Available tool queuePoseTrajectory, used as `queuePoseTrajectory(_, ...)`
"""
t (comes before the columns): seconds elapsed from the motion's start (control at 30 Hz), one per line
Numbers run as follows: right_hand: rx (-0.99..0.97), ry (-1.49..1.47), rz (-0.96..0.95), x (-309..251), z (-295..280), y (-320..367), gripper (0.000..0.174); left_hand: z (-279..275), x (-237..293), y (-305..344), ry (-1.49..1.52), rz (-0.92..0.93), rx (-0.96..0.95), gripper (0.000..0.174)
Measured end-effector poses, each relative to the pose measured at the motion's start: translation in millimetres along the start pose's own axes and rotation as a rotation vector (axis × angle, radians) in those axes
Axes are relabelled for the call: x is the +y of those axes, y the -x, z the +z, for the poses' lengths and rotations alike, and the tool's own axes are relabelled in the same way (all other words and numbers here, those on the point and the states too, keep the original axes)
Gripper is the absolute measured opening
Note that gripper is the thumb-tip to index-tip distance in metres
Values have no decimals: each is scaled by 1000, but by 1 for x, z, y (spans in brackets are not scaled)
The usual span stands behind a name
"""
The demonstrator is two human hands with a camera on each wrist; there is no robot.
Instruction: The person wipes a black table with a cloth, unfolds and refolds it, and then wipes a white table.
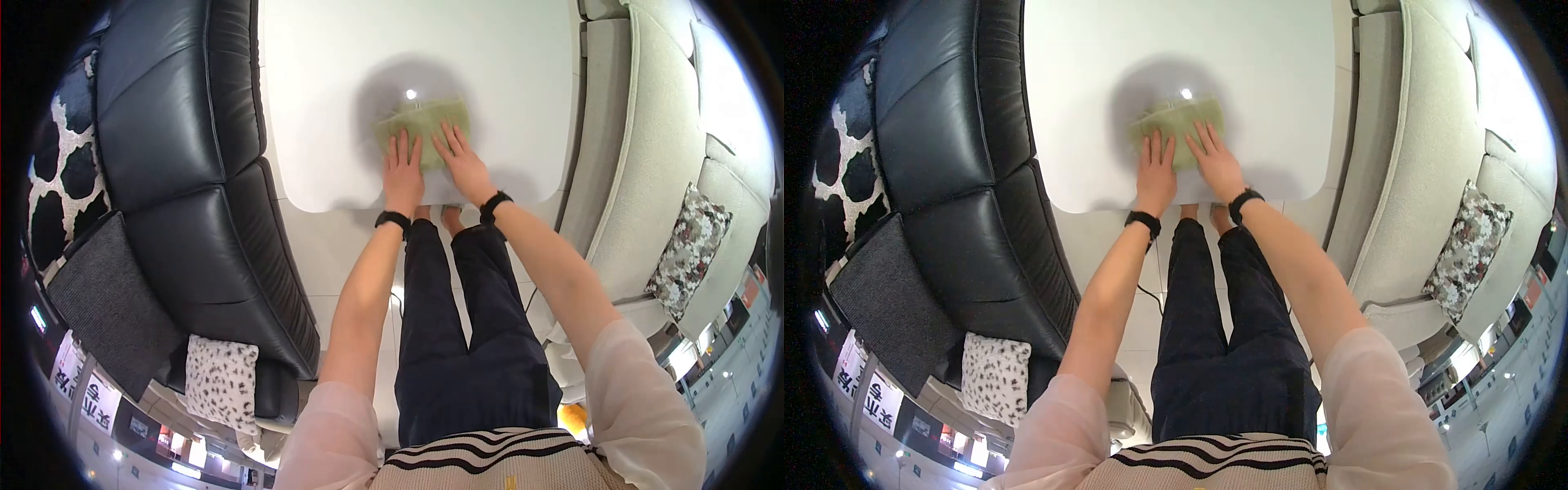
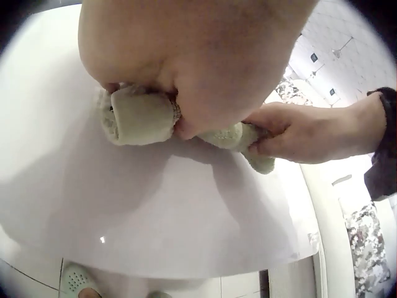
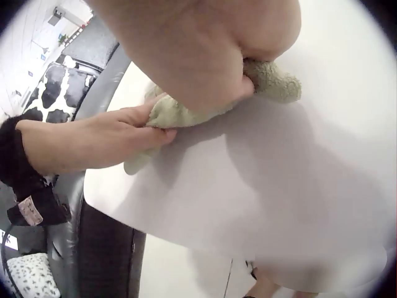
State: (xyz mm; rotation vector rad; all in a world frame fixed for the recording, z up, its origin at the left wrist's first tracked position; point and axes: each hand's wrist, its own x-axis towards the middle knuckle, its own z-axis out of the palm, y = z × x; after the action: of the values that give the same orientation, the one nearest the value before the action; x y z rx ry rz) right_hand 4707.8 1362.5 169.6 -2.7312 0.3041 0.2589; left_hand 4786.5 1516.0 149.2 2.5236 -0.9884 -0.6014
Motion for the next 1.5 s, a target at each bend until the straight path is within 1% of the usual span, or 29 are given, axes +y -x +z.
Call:
queuePoseTrajectory(0.07,2,0,15,-7,10,23,71,5,4,22,14,-1,-15,78)
queuePoseTrajectory(0.1,-53,11,42,-12,12,36,72,8,6,36,35,-15,-37,78)
queuePoseTrajectory(0.2,-109,-54,61,-26,17,73,71,8,14,71,83,-46,-96,79)
queuePoseTrajectory(0.33,-159,-75,70,-37,22,95,69,8,15,99,90,-39,-138,80)
queuePoseTrajectory(0.4,-156,-89,76,-42,25,93,68,7,9,100,103,-27,-166,83)
queuePoseTrajectory(0.5,-236,-161,64,-50,10,71,65,-5,-1,95,100,-86,-153,82)
queuePoseTrajectory(0.6,-220,-106,-38,-60,22,41,61,-9,-19,93,42,-163,-95,82)
queuePoseTrajectory(0.7,-182,-115,-113,-74,19,16,55,-12,-34,96,9,-202,-54,78)
queuePoseTrajectory(0.73,-172,-78,-96,-79,20,14,53,-15,-36,96,3,-210,-41,77)
queuePoseTrajectory(0.77,-162,-41,-80,-84,19,14,52,-16,-35,95,-76,-205,-62,78)
queuePoseTrajectory(0.83,-150,22,-61,-89,20,15,50,-19,-29,94,-82,-207,-64,77)
queuePoseTrajectory(0.87,-153,30,-54,-89,21,16,51,-23,-25,92,-86,-208,-63,76)
queuePoseTrajectory(0.93,-156,42,-45,-91,23,17,55,-25,-18,88,-26,-209,-1,72)
queuePoseTrajectory(0.97,-157,39,-43,-91,23,17,54,-25,-15,86,3,-209,30,69)
queuePoseTrajectory(1.07,-155,18,-39,-86,22,17,49,-22,-6,81,52,-279,-1,62)
queuePoseTrajectory(1.17,-154,-24,-42,-80,17,18,48,-20,-2,77,68,-289,15,60)
queuePoseTrajectory(1.27,-168,-52,-23,-74,12,24,50,-13,3,76,86,-228,50,61)
queuePoseTrajectory(1.5,-159,-104,35,-48,-1,47,55,-7,40,75,72,-210,-71,66)
